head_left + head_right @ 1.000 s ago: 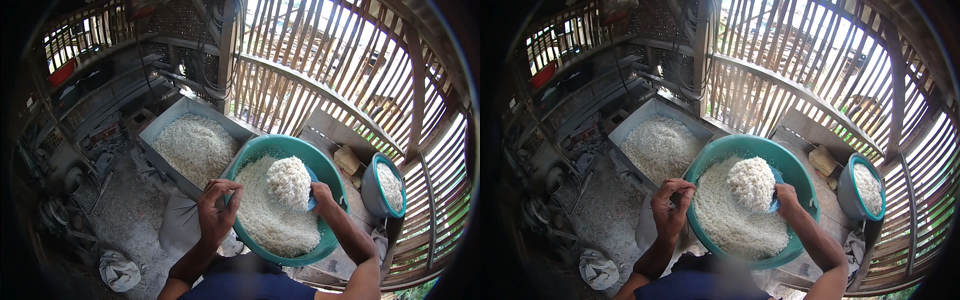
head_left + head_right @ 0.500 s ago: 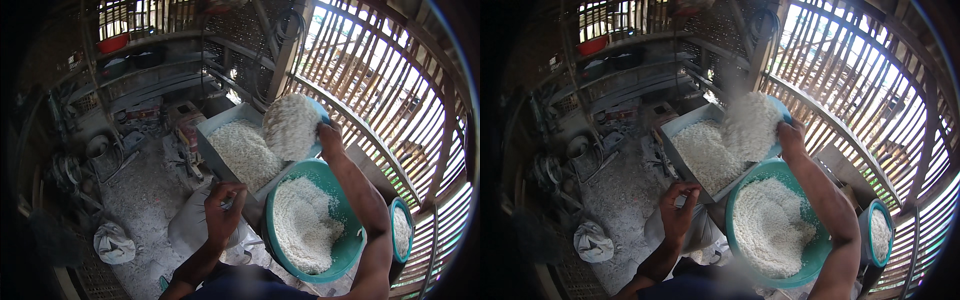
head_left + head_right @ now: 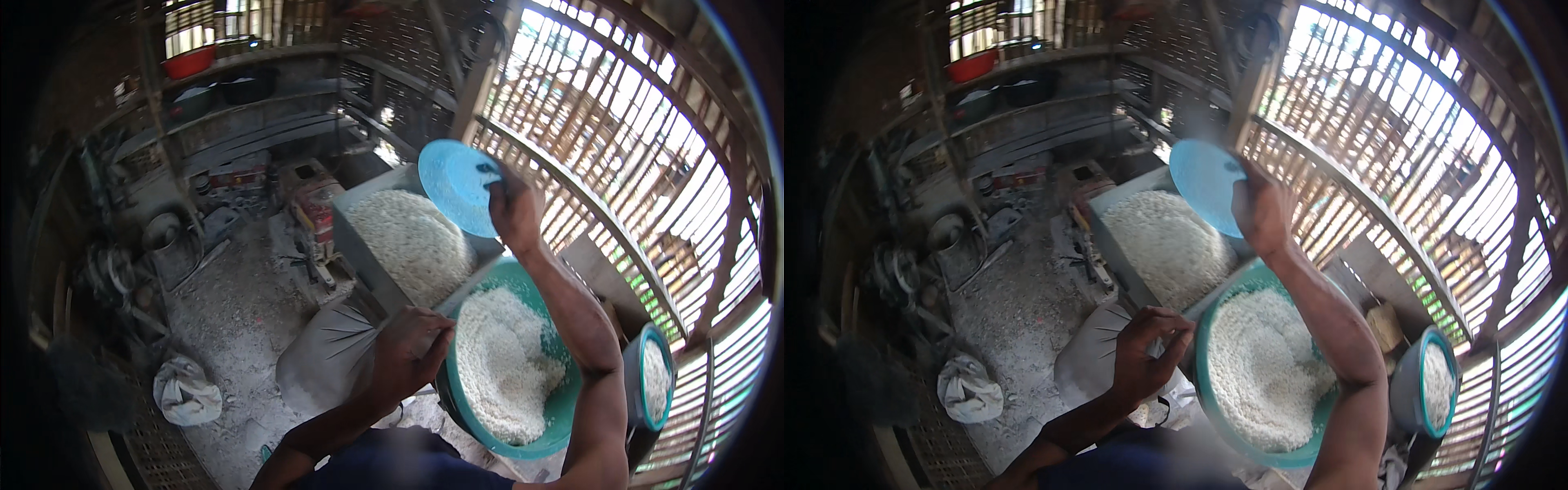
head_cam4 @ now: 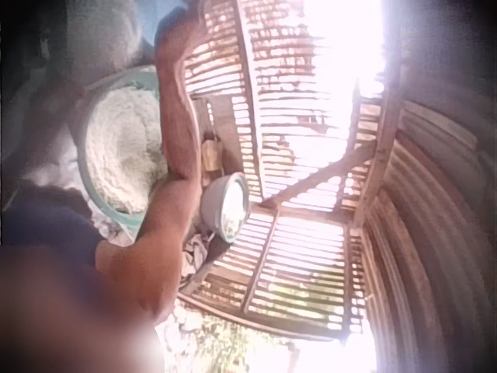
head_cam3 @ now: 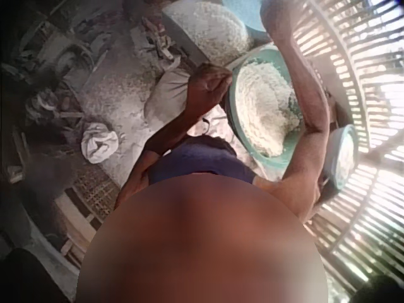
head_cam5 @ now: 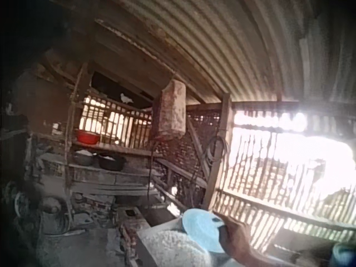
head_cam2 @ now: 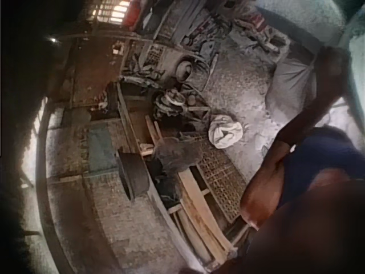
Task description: The person starts a small engine and then scoops white rice from a green basin into a hopper using a blue scoop. The person repeatedly fills the hopper and occasionally spreads the rice with their hand.
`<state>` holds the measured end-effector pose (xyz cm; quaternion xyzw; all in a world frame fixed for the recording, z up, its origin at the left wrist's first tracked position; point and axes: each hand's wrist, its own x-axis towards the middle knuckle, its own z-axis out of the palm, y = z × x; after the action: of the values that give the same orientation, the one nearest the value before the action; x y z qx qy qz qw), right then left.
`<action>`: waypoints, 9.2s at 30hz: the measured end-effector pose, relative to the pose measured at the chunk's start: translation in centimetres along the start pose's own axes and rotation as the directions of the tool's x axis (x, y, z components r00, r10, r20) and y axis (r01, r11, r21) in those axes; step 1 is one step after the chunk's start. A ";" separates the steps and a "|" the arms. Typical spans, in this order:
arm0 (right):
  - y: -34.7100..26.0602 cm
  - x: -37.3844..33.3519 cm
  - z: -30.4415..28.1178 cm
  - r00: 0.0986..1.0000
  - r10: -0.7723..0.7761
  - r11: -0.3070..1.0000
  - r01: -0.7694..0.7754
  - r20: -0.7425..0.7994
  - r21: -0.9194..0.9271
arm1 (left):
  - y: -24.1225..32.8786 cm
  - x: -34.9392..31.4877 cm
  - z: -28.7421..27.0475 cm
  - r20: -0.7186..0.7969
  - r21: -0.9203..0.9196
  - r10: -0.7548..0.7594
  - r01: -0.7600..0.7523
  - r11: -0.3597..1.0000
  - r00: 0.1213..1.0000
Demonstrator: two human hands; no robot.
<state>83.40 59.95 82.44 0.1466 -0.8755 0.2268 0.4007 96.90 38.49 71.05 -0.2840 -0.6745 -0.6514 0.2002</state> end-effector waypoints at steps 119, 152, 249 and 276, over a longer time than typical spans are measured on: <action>-1.4 -38.0 -20.9 0.766 0.608 0.658 -0.632 -0.206 -0.410 | 5.4 -13.9 5.4 0.402 -0.109 0.371 -0.359 0.927 0.837; -2.3 -36.9 -20.9 0.696 0.709 0.593 -0.676 -0.113 -0.437 | -0.7 -4.4 14.3 0.764 0.448 -0.324 -0.098 0.888 0.558; -2.3 -37.4 -21.0 0.669 0.726 0.582 -0.722 -0.163 -0.374 | -0.3 -3.5 13.7 0.751 0.414 -0.317 -0.039 0.910 0.579; -2.1 -37.8 -20.8 0.697 0.693 0.622 -0.707 -0.185 -0.336 | 0.9 -3.3 13.4 0.752 0.404 -0.301 -0.049 0.913 0.587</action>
<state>121.60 71.71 66.00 -0.2907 -0.8819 0.1924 0.3174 101.31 51.33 68.66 -0.4514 -0.8236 -0.3215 -0.1205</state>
